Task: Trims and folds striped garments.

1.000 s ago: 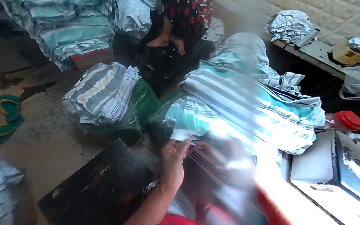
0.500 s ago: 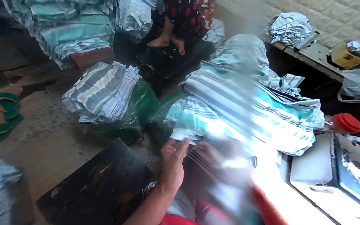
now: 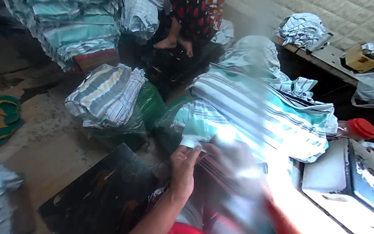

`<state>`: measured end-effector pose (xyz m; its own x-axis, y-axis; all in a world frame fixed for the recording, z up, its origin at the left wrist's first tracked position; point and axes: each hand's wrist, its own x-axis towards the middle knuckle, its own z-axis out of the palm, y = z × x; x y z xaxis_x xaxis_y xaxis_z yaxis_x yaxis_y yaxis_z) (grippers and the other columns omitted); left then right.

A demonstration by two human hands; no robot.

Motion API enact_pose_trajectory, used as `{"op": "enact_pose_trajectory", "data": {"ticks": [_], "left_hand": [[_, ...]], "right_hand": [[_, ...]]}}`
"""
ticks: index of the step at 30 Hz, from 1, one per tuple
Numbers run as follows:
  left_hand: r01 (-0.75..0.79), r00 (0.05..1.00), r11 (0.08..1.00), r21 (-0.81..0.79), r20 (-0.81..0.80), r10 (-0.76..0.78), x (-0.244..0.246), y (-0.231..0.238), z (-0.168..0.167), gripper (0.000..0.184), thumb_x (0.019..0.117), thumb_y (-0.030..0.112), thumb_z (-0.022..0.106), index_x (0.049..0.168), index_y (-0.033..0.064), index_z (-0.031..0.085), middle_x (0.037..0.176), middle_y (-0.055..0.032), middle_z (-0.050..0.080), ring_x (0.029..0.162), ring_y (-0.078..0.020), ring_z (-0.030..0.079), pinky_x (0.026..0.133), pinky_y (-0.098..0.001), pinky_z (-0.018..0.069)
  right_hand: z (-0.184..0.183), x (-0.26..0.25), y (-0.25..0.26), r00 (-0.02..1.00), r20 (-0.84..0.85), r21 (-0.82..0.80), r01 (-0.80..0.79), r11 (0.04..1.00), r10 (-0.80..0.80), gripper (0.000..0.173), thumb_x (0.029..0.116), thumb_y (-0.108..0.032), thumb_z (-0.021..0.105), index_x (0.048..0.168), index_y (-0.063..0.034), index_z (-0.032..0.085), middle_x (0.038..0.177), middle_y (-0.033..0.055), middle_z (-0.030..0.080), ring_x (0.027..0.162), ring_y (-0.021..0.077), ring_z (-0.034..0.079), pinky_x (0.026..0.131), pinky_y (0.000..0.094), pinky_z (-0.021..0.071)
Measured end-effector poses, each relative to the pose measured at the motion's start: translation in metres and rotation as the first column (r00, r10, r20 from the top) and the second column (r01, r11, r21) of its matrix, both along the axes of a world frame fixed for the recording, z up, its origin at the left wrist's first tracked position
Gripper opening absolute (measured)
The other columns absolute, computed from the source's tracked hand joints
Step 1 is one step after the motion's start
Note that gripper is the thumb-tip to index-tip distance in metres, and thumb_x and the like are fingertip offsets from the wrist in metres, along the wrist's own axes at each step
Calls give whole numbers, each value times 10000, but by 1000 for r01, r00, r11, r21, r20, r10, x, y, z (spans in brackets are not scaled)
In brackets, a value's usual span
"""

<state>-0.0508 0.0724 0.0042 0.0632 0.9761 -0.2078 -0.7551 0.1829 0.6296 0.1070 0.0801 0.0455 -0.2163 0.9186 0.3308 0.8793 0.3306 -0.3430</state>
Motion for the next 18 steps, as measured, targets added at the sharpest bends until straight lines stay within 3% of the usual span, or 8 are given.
{"op": "enact_pose_trajectory", "data": {"ticks": [9, 18], "left_hand": [[-17, 1000, 1000, 17, -5, 17, 4, 0, -4, 121, 956, -105, 566, 1068, -116, 611, 929, -143, 723, 859, -185, 728, 855, -366, 620], [-1, 1000, 1000, 5, -1, 1, 4, -1, -5, 119, 961, -91, 585, 1074, -119, 610, 944, -158, 728, 876, -203, 734, 870, -378, 620]], "right_hand": [[1, -2, 0, 1000, 29, -51, 6, 999, -5, 501, 1011, -518, 571, 1090, -40, 698, 887, 91, 740, 757, 199, 711, 633, 409, 554], [-1, -13, 4, 998, 37, -12, 46, 999, -46, 433, 1026, -467, 564, 1004, -64, 719, 805, 65, 730, 679, 191, 702, 583, 403, 544]]}}
